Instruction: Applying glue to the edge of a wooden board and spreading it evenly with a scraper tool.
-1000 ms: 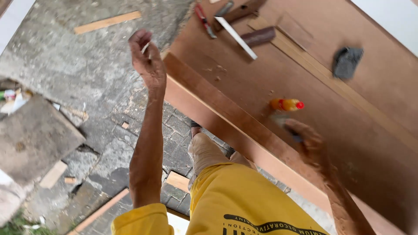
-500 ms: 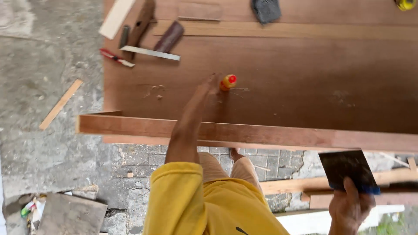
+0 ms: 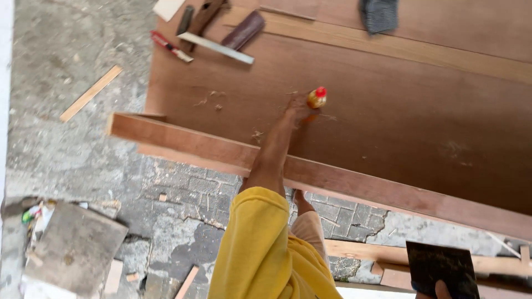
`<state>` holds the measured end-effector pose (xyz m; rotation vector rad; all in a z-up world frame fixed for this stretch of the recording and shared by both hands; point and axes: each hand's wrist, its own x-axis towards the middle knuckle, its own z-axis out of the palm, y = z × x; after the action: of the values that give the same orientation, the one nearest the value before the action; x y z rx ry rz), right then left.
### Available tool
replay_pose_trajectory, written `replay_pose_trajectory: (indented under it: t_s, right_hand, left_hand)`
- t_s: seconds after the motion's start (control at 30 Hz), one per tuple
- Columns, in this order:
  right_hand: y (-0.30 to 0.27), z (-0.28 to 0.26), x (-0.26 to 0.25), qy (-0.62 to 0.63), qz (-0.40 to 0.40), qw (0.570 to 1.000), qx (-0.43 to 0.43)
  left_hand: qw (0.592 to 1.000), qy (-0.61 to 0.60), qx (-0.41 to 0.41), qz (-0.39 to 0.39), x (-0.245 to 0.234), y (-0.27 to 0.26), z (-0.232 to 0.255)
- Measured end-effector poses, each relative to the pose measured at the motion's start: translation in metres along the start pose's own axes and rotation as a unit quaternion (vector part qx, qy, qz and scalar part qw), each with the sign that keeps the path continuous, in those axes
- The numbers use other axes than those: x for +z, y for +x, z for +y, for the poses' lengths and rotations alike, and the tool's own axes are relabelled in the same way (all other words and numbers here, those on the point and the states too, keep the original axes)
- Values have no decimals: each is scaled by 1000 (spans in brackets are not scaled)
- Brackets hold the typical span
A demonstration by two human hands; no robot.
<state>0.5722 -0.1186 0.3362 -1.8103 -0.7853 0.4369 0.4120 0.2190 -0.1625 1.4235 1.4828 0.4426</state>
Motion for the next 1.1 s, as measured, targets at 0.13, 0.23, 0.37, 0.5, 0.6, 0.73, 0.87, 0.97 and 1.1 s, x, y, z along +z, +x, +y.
replay_pose_trajectory:
  t_s: [0.13,0.23,0.37,0.5,0.6,0.73,0.87,0.97,1.1]
  right_hand:
    - [57,229,-65,98,-42,982,159]
    - [115,277,-29,-183,-158,911,-335]
    - [48,74,115,-75,-368,922,-88]
    - [37,75,237,-68,-568,751,-330]
    - [14,54,320,-132,-616,701,-335]
    - [1,105,409,-239,-667,663,-243]
    - [-3,137,432,-207,-684,642,-278]
    - [-15,108,401,-151,-686,618,-352]
    - [-21,117,365,-177,-502,522,-666]
  left_hand:
    - [999,-32,-35,-2,-110,-66,100]
    - [993,-117,8,10,-213,-145,176]
    - [920,-346,181,45,-326,-236,206]
    - [826,-404,344,188,-400,-337,170]
    - [815,-359,378,251,-433,-415,156]
    - [847,-316,211,371,-434,-478,68]
    - [865,-234,68,439,-413,-520,7]
    - [880,-167,24,445,-399,-538,2]
    - [885,-179,-48,427,-393,-543,12]
